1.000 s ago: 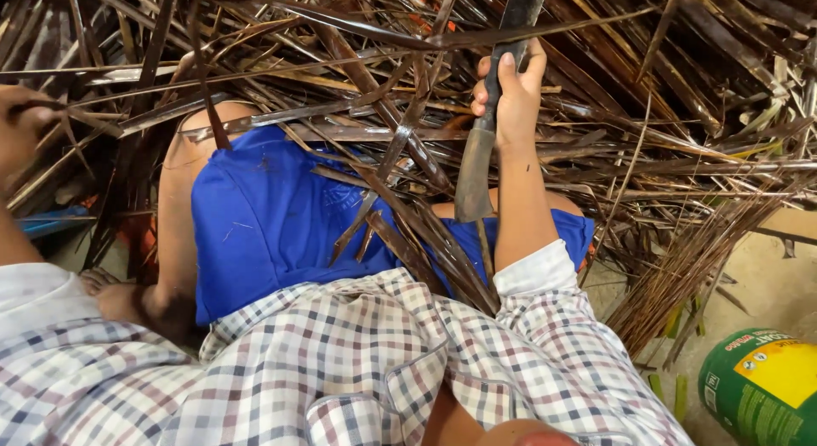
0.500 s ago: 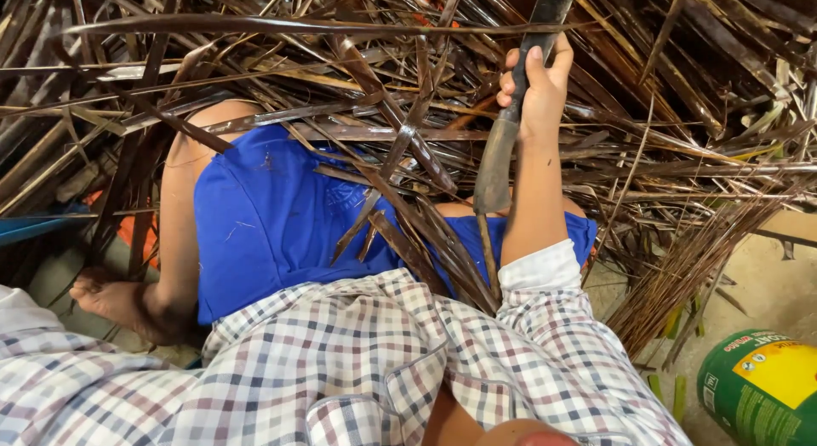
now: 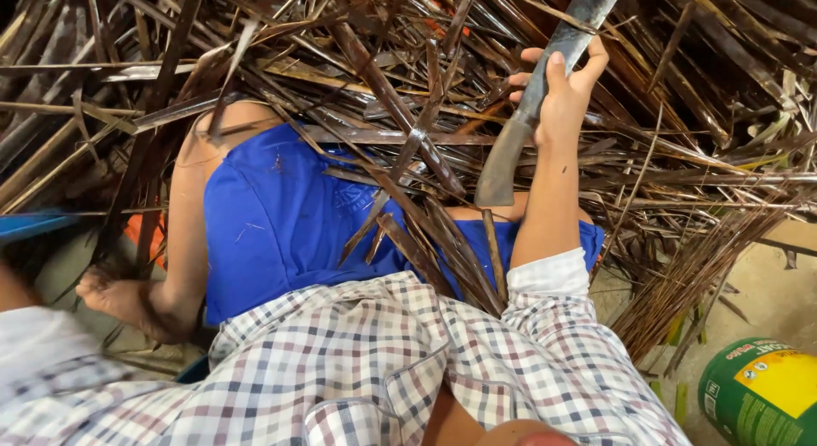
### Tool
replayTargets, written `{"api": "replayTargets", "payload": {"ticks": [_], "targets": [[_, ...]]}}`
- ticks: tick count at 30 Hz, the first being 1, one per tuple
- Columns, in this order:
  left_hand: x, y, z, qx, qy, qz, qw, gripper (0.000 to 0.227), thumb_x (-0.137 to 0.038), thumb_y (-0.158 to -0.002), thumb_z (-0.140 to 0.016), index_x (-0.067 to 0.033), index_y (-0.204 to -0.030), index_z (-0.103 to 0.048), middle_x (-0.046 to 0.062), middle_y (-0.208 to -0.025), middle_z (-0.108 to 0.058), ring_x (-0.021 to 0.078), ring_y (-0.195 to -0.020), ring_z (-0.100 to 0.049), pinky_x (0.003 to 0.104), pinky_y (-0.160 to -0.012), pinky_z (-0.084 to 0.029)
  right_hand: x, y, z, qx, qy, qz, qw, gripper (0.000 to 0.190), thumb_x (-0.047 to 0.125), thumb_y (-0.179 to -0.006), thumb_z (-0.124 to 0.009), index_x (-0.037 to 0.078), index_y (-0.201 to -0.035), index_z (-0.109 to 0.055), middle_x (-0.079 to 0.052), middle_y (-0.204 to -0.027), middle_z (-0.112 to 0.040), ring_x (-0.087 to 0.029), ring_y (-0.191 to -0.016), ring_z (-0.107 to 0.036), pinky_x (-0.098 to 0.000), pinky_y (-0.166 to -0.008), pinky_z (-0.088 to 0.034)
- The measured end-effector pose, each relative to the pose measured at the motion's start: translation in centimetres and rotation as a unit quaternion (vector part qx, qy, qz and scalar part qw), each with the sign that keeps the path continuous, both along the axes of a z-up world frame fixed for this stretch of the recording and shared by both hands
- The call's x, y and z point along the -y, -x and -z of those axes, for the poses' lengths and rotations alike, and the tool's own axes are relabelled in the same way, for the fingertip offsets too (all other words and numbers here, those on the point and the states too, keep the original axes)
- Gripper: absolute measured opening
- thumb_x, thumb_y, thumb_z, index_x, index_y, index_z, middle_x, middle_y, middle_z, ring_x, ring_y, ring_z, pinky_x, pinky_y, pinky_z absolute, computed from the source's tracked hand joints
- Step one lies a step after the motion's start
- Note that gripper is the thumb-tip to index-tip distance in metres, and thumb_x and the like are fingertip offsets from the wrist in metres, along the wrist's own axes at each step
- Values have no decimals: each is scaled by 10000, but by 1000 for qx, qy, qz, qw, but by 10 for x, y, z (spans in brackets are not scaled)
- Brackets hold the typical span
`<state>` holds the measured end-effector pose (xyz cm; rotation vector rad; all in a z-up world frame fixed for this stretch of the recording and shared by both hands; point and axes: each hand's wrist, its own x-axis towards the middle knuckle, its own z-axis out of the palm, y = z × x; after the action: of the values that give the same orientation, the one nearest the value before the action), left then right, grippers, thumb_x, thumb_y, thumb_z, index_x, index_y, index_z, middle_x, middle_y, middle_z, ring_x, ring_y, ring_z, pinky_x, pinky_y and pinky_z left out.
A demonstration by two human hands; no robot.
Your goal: Stripping the leafy parts from palm fronds using a machete while sitting on the ground.
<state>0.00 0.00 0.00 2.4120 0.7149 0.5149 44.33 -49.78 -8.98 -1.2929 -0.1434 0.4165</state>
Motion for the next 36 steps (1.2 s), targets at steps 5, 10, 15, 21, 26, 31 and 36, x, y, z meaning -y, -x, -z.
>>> {"api": "replayTargets", "payload": {"ticks": [5, 10, 15, 21, 26, 31, 36], "targets": [[114, -103, 5, 39, 84, -19, 995, 214, 64, -1106, -569, 51, -1264, -712, 158, -1062, -653, 211, -795, -690, 301, -588, -563, -7, 19, -12, 9, -50, -45, 998, 454, 224, -1111, -579, 248, -1438, -265, -202, -1253, -676, -318, -929, -765, -380, -625, -670], [196, -198, 27, 73, 225, 50, 970, 274, -173, -1094, -481, -69, -1293, -638, 30, -872, -577, 114, -677, -533, 263, -562, -442, -15, 54, -32, -9, -166, -75, 983, 570, 344, -1082, -617, 275, -1493, -228, -215, -1216, -590, -283, -876, -683, -357, -564, -600], [257, -249, 16, 79, 256, 103, 958, 303, -112, -1082, -489, -33, -1351, -605, 26, -937, -619, 83, -643, -446, 250, -544, -380, -31, 87, -65, 31, -204, -190, 960, 555, 378, -1096, -604, 207, -1469, -228, -265, -957, -633, -256, -477, -572, -310, -363, -442], [283, -271, 32, 154, 175, 203, 951, 364, 155, -938, -457, 43, -1232, -640, 223, -1276, -629, 398, -1191, -632, 480, -1009, -533, -31, 112, -81, -107, -173, -363, 909, 1021, 353, -1053, -590, 461, -1554, 293, -293, -1031, -669, -222, -547, -680, -305, -452, -575], [284, -266, 32, 145, 164, 250, 943, 337, 120, -985, -489, 7, -1262, -645, 224, -1313, -605, 417, -1195, -634, 496, -979, -552, -32, 118, -67, -152, -208, -399, 880, 949, 331, -1074, -566, 518, -1559, 227, -296, -1008, -649, -250, -488, -636, -323, -423, -552], [285, -262, 34, 146, 148, 298, 932, 304, 74, -1047, -530, -39, -1301, -651, 226, -1361, -573, 442, -1200, -636, 517, -941, -578, -29, 114, -65, -172, -228, -393, 874, 911, 333, -1077, -569, 521, -1589, 160, -270, -948, -635, -227, -459, -597, -302, -397, -530], [288, -260, 24, 163, 112, 293, 936, 351, 133, -1019, -464, 33, -1302, -644, 249, -1359, -572, 431, -1268, -584, 516, -1048, -536, -28, 111, -47, -218, -275, -391, 851, 827, 290, -1097, -533, 470, -1635, 69, -256, -915, -606, -208, -404, -545, -300, -340, -486]]}}
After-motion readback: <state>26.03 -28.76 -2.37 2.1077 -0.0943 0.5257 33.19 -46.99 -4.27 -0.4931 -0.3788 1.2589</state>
